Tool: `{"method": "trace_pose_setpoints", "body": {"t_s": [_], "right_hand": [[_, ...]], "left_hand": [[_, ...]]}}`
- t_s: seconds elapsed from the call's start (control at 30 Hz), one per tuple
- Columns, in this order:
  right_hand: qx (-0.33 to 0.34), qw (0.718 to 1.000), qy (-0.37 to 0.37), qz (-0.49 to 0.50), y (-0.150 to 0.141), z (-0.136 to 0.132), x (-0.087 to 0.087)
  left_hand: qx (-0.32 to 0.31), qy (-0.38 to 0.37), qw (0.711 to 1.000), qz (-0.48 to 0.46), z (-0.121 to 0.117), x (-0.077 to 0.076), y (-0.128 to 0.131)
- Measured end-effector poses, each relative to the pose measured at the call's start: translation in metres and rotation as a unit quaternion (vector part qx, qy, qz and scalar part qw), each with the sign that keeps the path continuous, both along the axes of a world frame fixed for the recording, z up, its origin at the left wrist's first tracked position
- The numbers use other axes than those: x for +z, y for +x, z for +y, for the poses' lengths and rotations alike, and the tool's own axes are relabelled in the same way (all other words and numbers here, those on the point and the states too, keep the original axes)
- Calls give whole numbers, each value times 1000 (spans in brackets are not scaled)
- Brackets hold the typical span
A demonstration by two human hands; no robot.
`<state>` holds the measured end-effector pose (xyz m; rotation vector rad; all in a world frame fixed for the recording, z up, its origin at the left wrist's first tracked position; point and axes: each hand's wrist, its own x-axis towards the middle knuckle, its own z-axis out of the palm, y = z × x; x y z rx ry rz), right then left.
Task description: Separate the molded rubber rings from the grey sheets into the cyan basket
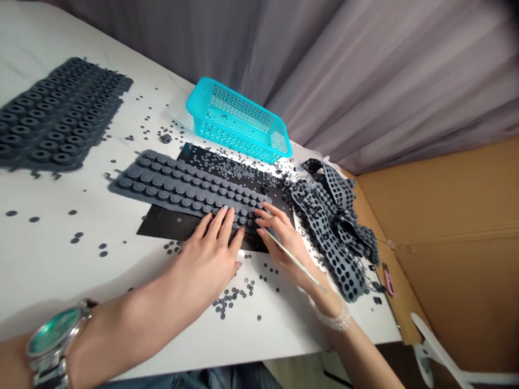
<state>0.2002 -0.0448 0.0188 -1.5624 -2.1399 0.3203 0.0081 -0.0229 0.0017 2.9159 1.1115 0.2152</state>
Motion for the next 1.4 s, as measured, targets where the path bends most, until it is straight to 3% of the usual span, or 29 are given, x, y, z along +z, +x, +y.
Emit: {"method": "trace_pose_setpoints", "body": {"t_s": [0.3, 0.47, 0.53, 0.8, 1.23, 1.3, 1.4], "right_hand": [[40, 997, 54, -48, 3, 9, -17], [-145, 984, 100, 0, 13, 12, -10], [-168, 982, 82, 4, 17, 9, -7], [-6, 999, 24, -20, -1, -15, -7], [46, 992, 71, -96, -8, -15, -17], [20, 993, 79, -87, -8, -16, -20], [-100, 986, 122, -47, 0, -15, -20]], "left_hand": [[-5, 26, 999, -27, -2, -24, -2], [-3, 18, 1000, -20, -2, -24, -2], [-5, 18, 1000, -21, -2, -22, -1], [-9, 29, 999, -26, -3, -26, -2], [-2, 20, 1000, -2, -3, -24, 0], [-1, 20, 1000, -3, -3, -24, 1], [-5, 16, 1000, -4, -3, -23, 1]]}}
